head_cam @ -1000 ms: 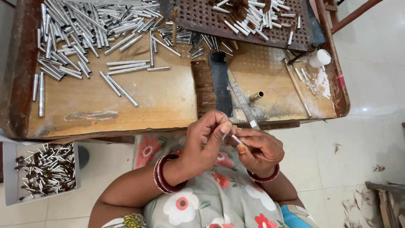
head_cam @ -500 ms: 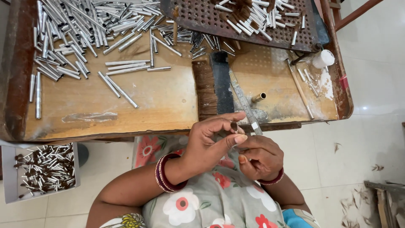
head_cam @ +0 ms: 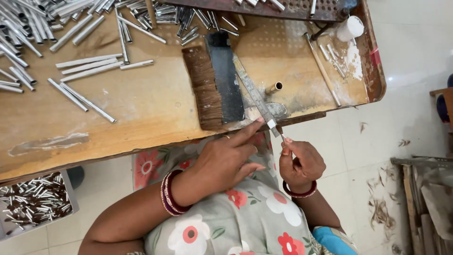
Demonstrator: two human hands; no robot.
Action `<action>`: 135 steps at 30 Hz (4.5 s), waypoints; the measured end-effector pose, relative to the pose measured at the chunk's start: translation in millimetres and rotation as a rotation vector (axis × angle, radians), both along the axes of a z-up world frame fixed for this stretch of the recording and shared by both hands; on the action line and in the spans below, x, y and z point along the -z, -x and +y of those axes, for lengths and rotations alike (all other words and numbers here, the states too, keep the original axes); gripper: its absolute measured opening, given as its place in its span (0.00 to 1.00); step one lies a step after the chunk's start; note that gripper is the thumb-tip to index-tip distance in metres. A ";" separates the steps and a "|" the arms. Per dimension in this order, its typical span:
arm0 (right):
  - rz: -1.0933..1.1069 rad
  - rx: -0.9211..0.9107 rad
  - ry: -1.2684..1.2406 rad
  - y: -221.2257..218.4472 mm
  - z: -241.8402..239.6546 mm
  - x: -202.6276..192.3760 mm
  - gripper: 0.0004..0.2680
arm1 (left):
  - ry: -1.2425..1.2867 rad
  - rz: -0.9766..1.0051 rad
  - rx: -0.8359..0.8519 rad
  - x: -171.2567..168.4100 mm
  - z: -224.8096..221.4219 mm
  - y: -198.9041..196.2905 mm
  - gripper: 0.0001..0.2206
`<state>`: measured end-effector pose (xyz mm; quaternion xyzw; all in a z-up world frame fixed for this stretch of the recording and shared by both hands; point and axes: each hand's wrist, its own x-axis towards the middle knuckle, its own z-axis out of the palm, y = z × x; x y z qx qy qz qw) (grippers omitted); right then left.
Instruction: Inserting white fibrous material into small tubes using a thin rod.
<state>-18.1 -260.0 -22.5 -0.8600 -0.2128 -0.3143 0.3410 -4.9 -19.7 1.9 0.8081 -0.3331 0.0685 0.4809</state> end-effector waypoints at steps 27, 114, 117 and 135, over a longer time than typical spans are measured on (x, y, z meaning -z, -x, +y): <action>-0.058 -0.645 0.134 -18.4 17.7 -56.2 0.06 | 0.686 0.851 0.014 -10.8 -11.9 8.2 0.07; 0.108 -0.495 -0.525 -45.4 70.9 -4.4 0.07 | 0.425 -0.046 -0.260 -34.6 5.0 -0.2 0.06; 0.058 -0.442 -0.783 -58.2 62.8 -12.9 0.08 | 0.386 -0.072 -0.466 -5.0 3.1 -10.0 0.07; 0.417 -0.113 -0.033 -104.6 8.2 -69.3 0.02 | -0.141 -0.265 -0.426 -3.7 -67.5 -82.0 0.37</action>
